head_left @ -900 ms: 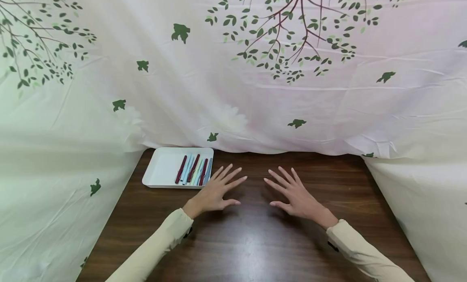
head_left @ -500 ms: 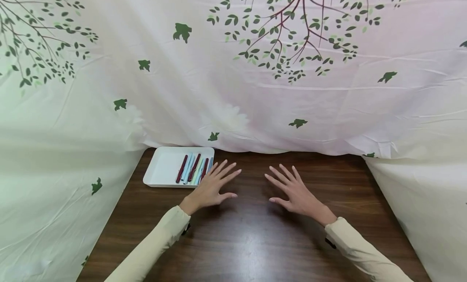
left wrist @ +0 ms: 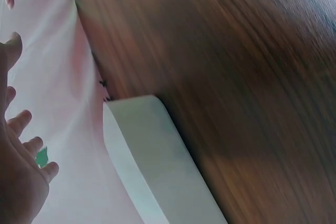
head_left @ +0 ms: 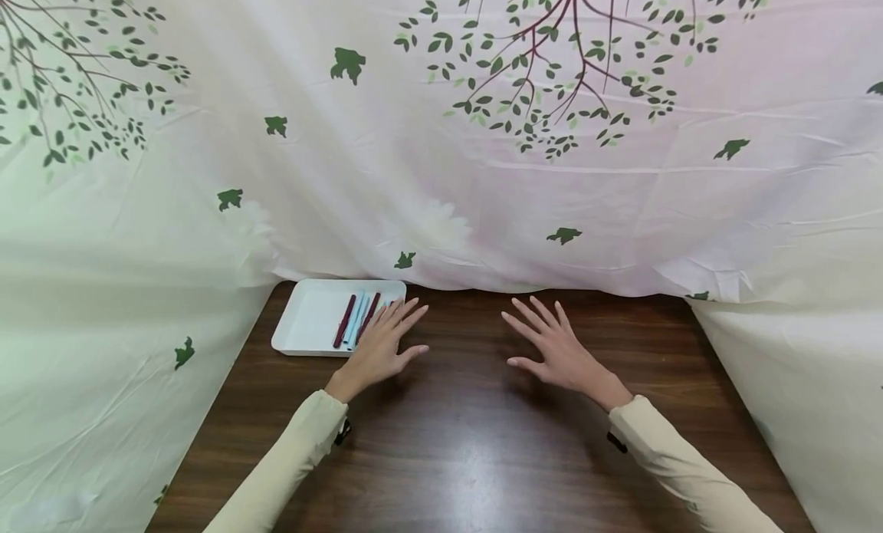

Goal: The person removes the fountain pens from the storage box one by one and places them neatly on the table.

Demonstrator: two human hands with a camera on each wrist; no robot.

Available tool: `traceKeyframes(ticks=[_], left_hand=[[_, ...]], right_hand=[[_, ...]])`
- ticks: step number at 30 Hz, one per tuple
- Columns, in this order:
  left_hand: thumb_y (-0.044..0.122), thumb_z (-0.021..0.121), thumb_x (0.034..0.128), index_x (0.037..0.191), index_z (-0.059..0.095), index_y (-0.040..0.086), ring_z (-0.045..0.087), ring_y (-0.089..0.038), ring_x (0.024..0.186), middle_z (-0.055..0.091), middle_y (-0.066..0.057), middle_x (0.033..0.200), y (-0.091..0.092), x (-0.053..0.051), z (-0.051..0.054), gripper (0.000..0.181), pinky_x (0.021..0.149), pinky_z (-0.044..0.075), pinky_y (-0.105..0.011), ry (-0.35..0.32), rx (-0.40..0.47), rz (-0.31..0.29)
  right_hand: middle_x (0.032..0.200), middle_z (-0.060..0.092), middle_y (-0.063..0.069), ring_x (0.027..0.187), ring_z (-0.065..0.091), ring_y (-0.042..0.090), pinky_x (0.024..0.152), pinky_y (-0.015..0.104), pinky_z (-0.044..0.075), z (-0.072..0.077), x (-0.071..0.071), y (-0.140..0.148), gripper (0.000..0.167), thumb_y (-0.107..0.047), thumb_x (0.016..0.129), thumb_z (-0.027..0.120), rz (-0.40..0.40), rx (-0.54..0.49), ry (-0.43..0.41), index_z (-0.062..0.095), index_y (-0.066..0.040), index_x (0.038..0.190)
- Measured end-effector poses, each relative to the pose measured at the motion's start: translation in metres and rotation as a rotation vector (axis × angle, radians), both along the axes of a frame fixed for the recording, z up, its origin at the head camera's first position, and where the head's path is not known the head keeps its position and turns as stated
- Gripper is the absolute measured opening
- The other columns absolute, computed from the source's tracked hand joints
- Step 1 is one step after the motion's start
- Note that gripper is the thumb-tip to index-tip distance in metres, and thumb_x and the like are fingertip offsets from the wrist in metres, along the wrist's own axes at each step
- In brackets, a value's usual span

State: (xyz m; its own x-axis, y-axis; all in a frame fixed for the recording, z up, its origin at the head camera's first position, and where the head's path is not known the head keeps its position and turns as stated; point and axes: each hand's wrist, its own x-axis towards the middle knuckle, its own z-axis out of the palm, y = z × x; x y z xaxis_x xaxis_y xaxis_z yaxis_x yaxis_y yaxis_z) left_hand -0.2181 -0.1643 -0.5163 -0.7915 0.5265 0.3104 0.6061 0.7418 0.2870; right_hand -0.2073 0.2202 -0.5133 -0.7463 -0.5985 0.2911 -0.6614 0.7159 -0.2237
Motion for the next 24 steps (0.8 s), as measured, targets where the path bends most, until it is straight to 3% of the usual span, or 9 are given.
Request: traceKeyframes(ticks=[6, 15, 24], left_hand=[[0.049, 0.064, 0.1023, 0.165, 0.035, 0.021, 0.021, -0.033, 0.16, 0.035, -0.011, 0.17, -0.012, -0.005, -0.002, 0.075, 0.129, 0.015, -0.058, -0.023, 0.008, 0.062], [0.045, 0.068, 0.1008, 0.163, 0.04, 0.017, 0.024, -0.037, 0.159, 0.039, -0.012, 0.167, -0.02, -0.005, -0.003, 0.074, 0.126, 0.016, -0.064, -0.025, 0.046, 0.073], [0.035, 0.072, 0.0988, 0.157, 0.05, 0.011, 0.037, -0.042, 0.152, 0.047, -0.017, 0.161, -0.043, -0.01, -0.006, 0.067, 0.118, 0.028, -0.071, -0.052, 0.186, 0.152]], right_hand=[[0.176, 0.017, 0.004, 0.161, 0.012, 0.039, 0.122, 0.075, 0.004, 0.002, -0.007, -0.004, 0.085, -0.051, 0.097, 0.072, -0.009, -0.014, -0.02, 0.031, -0.024, 0.167], [0.176, 0.015, 0.003, 0.161, 0.011, 0.039, 0.121, 0.076, 0.006, -0.002, -0.015, -0.017, 0.083, -0.048, 0.1, 0.07, 0.004, -0.08, -0.094, 0.029, -0.024, 0.167], [0.177, 0.013, 0.003, 0.162, 0.009, 0.035, 0.122, 0.074, 0.005, -0.009, -0.018, -0.039, 0.083, -0.05, 0.101, 0.067, -0.01, -0.08, -0.105, 0.026, -0.023, 0.168]])
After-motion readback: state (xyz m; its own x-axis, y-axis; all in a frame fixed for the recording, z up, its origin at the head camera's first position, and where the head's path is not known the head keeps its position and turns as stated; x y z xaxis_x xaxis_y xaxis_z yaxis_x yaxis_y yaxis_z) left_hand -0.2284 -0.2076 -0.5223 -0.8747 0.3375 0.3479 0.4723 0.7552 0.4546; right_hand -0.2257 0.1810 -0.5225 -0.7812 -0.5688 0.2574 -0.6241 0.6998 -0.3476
